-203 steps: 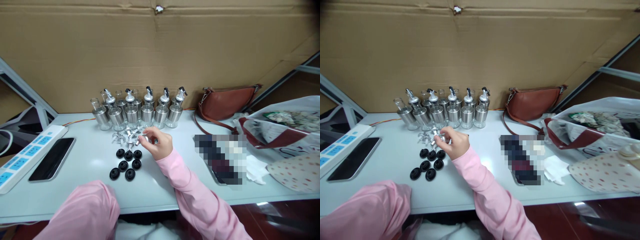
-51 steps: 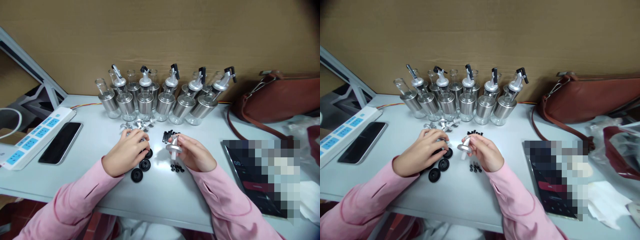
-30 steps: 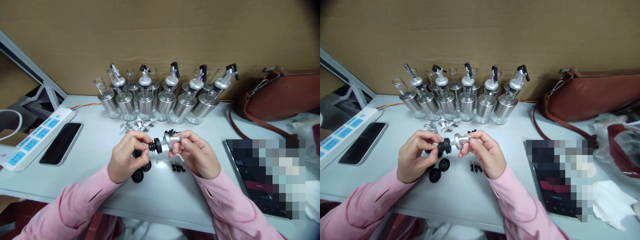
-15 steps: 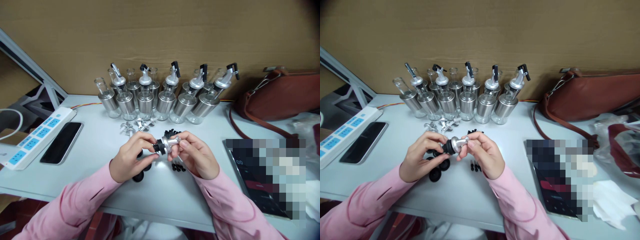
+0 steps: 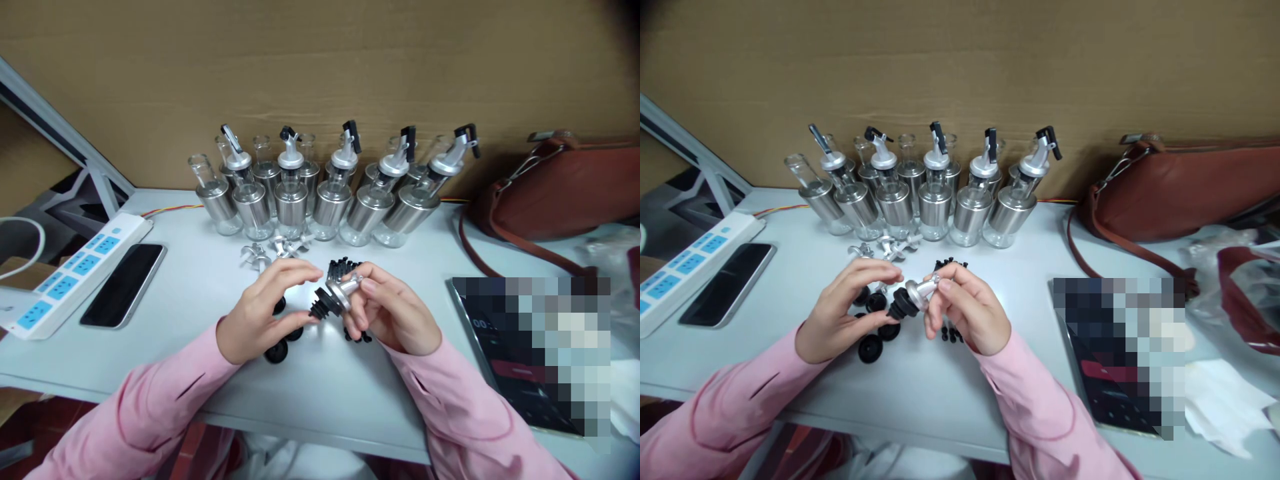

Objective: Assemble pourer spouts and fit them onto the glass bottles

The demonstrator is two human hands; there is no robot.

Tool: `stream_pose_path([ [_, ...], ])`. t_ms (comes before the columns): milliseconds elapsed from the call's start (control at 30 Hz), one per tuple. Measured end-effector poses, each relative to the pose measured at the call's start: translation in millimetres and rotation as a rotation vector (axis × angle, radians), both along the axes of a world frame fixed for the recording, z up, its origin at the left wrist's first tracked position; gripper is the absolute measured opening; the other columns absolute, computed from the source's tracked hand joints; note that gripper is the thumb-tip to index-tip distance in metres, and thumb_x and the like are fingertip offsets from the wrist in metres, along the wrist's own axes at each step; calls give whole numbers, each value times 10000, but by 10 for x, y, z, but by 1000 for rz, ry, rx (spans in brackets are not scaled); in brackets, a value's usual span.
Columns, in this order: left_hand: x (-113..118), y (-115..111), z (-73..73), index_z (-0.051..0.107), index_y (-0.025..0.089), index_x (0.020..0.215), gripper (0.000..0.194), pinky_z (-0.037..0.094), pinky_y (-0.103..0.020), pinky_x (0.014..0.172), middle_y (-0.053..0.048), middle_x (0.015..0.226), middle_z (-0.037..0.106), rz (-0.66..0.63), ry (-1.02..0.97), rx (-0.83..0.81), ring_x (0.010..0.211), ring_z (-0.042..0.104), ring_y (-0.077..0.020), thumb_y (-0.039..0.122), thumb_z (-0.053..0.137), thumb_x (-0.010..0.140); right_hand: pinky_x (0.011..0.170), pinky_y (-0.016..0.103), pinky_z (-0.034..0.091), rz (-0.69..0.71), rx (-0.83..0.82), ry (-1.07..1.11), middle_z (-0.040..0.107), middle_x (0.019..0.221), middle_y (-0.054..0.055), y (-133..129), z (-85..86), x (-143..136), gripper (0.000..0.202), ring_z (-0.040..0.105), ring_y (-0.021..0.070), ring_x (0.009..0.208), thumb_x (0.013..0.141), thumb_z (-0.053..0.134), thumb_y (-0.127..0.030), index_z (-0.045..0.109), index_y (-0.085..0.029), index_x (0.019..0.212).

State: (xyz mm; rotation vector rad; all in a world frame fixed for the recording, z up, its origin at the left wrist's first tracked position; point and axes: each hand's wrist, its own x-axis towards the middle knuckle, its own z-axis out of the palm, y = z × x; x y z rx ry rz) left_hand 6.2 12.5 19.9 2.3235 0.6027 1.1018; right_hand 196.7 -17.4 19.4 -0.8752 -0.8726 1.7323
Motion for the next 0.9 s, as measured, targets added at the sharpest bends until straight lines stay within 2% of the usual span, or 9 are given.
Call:
stream_pose_path([
  [67,-2,-1,-5,368,187,1276,451,438,-353,934,-132,1163,506,-78,79,-23,1097,485,-202,195,540,859,455,256,391,22,-10,5,550,427,-73,-7,-1,-7,211,532,116,376,777,585,-364,454,-203,741],
  [167,-2,-12,3,300,201,1336,461,432,-336,948,-136,1197,473,-168,164,-48,1136,459,-195,170,444,899,455,238,385,37,0,36,556,415,-78,-15,-19,-22,228,549,115,388,786,581,-366,431,-202,733],
  [367,9,-25,22,355,221,1288,391,442,-355,936,-120,1161,475,-166,172,-107,1108,477,-208,188,427,905,468,250,384,72,-1,23,552,418,-88,-22,-24,-30,253,556,128,398,784,574,-398,406,-214,741],
  [667,10,-35,37,397,198,1228,312,442,-323,919,-114,1121,497,-162,159,-95,1070,488,-191,199,404,916,443,222,359,120,-75,94,560,408,-87,-29,-5,-41,257,555,113,379,768,592,-382,408,-205,736],
  [900,10,-17,32,426,191,1171,254,451,-347,859,-111,1056,523,-155,166,-91,994,509,-205,245,386,926,460,241,367,123,-59,45,560,413,-85,-30,-23,-57,278,568,133,395,767,584,-398,381,-213,725],
])
